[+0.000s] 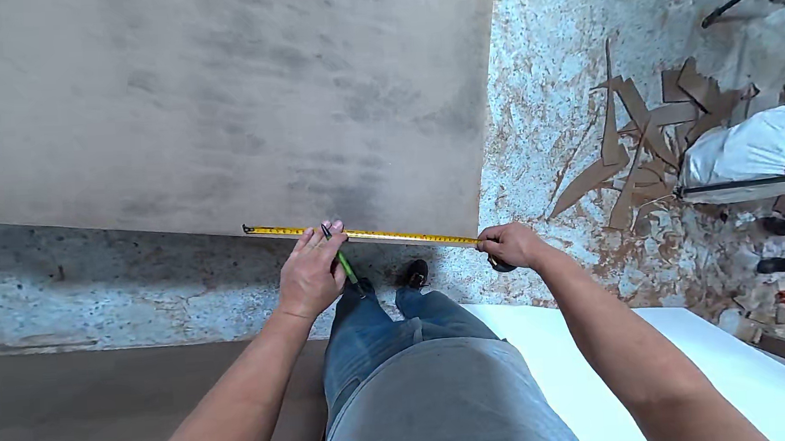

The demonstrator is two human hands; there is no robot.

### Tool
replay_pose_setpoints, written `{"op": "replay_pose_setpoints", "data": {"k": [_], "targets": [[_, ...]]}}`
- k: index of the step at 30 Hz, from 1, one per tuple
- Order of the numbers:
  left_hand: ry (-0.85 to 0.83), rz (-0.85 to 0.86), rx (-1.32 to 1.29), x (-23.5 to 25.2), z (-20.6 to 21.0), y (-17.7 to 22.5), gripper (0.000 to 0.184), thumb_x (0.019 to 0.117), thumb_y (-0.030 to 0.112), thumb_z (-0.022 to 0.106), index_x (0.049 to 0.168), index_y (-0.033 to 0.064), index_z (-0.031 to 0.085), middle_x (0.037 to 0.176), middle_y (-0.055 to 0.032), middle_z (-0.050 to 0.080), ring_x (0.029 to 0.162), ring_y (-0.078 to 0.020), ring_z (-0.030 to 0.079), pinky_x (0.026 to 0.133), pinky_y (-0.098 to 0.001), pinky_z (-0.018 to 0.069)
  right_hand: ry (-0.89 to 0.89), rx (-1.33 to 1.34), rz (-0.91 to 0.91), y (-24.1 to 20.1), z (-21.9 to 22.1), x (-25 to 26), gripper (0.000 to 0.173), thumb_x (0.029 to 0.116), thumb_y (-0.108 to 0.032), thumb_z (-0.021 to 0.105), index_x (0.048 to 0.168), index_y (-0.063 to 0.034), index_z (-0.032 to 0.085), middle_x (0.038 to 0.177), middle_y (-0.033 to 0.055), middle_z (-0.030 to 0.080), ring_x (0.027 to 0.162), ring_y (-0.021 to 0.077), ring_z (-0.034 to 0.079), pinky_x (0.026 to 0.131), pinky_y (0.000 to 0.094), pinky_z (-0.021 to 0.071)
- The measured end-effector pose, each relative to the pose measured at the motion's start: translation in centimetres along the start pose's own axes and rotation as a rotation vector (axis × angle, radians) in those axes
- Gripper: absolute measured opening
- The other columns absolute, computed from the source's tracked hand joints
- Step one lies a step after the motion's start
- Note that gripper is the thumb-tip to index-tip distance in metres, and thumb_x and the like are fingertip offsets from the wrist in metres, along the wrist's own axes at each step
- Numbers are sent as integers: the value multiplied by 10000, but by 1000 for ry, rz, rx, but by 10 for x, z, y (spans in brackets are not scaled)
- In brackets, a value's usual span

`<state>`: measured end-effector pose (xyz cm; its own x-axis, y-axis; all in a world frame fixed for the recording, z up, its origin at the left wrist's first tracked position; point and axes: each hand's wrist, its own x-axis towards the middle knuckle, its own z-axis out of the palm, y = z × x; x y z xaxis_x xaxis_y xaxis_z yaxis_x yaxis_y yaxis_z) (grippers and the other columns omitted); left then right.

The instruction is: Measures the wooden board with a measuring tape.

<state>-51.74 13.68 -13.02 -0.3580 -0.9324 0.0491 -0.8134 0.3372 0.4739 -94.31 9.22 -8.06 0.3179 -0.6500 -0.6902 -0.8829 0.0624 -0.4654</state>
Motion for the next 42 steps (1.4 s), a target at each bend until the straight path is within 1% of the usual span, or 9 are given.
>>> {"op": "replay_pose_setpoints", "data": {"k": [17, 19, 22, 24, 28, 30, 32, 35, 42], "targets": [[-6, -21, 9, 3, -8, 4, 442, 923, 57, 570, 1360, 38, 632, 1481, -111, 591, 1432, -292, 503, 1232, -490, 342, 58, -1, -1, -2, 8, -1, 315, 1077, -365, 489, 1031, -209, 758, 845, 19, 729, 805, 192, 698, 768, 507, 552], [-45, -59, -5, 4, -15, 8, 449, 932, 76, 597, 1380, 50, 625, 1481, -103, 592, 1436, -282, 497, 1236, -491, 343, 52, -17, 9, -5, 8, -2, 316, 1079, -358, 487, 1057, -197, 758, 878, 38, 737, 839, 218, 708, 801, 533, 561], [-18, -116, -63, 6, -23, 8, 425, 981, 150, 599, 1399, 79, 619, 1463, -75, 612, 1408, -245, 532, 1219, -464, 374, 64, -57, 30, -10, 8, -3, 312, 1082, -366, 486, 1032, -213, 754, 855, 29, 729, 821, 221, 704, 769, 537, 557], [53, -196, -169, 7, -33, 6, 369, 1058, 208, 550, 1407, 108, 618, 1432, -62, 636, 1361, -224, 579, 1172, -450, 445, 75, -68, 41, -9, 10, -3, 309, 1080, -371, 489, 1016, -226, 754, 851, 19, 729, 820, 214, 702, 761, 536, 557], [230, -269, -608, 18, -53, -2, 389, 1107, 269, 454, 1387, 42, 600, 1139, -81, 752, 1038, -168, 729, 952, -400, 605, 75, -70, 59, -10, 11, -4, 306, 1083, -372, 486, 999, -234, 747, 806, 12, 715, 772, 212, 691, 717, 537, 544], [169, -348, -735, 28, -59, 0, 348, 1091, 265, 500, 1308, 48, 665, 1010, -57, 758, 892, -138, 727, 853, -357, 618, 76, -56, 61, -10, 11, -3, 310, 1084, -377, 487, 995, -241, 752, 788, 5, 712, 757, 204, 688, 715, 538, 546], [33, -433, -775, 39, -60, 5, 258, 1043, 241, 605, 1203, 85, 733, 967, -32, 770, 851, -124, 736, 827, -347, 628, 80, -45, 63, -9, 11, -3, 305, 1083, -372, 490, 991, -247, 753, 777, -5, 713, 741, 189, 688, 712, 527, 552], [-60, -477, -849, 52, -46, 19, 143, 943, 138, 741, 1069, 79, 775, 919, -44, 772, 777, -141, 731, 746, -350, 634, 84, -43, 67, -9, 9, -5, 303, 1084, -365, 491, 987, -249, 753, 768, -14, 711, 724, 175, 683, 699, 512, 551], [-102, -452, -809, 48, -14, 27, 107, 896, 91, 720, 996, 105, 758, 830, -13, 743, 655, -93, 663, 614, -293, 570, 86, -55, 65, -11, 10, -5, 306, 1086, -364, 484, 995, -247, 752, 789, -13, 714, 750, 175, 686, 717, 504, 549]]}}
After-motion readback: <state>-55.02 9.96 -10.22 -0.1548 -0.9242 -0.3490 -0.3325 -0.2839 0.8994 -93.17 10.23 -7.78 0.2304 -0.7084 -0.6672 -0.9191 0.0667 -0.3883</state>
